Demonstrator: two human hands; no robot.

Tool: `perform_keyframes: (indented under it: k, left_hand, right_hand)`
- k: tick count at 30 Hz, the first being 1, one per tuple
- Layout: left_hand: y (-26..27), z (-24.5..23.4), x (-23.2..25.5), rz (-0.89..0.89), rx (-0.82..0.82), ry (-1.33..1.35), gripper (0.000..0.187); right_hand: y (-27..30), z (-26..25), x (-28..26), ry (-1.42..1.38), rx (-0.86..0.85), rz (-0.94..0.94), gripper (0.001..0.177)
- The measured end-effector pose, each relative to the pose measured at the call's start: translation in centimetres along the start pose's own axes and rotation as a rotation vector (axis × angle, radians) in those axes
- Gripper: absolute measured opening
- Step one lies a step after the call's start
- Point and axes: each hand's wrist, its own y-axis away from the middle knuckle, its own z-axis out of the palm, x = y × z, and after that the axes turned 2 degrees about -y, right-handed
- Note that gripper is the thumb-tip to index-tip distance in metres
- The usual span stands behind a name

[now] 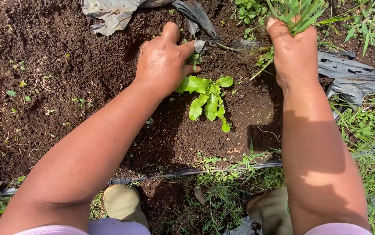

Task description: Pulling weeds by hand from a garden bed covered with black plastic mulch.

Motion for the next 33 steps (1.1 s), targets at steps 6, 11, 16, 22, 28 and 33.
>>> perform_keyframes:
  k: [6, 11, 16, 22, 28, 33]
  left_hand:
    - [0.2, 2.2, -0.2, 0.151, 0.112, -0.028, 0.010]
    - [0.2, 1.1, -3.2, 0.099, 0.288, 0.305, 0.015]
    - [1.1, -1.6, -3.2, 0.074, 0.278, 0.372, 0.014]
    - [1.0, 3.3, -2.1, 0.148, 0.156, -0.235, 0.052]
    - [2.0, 4.1, -1.9, 0.239, 0.229, -0.477, 0.017]
    - [3.9, 0.7, -0.9, 0.087, 0.055, 0.029, 0.015]
  right_hand:
    - [7.4, -0.6, -0.6, 0.368, -0.325, 0.351, 0.034]
    - [9.8, 2.9, 5.3, 0.577, -0.324, -0.106, 0.049]
    - [10.0, 1.0, 4.6, 0.253, -0.165, 0.139, 0.012]
    - [11.7, 0.0, 3.3, 0.266, -0.191, 0.409, 0.036]
    - [13.9, 4.6, 5.3, 0.476, -0.199, -0.118, 0.026]
    - [14.0, -0.4, 4.6, 0.167, -0.198, 0.405, 0.026]
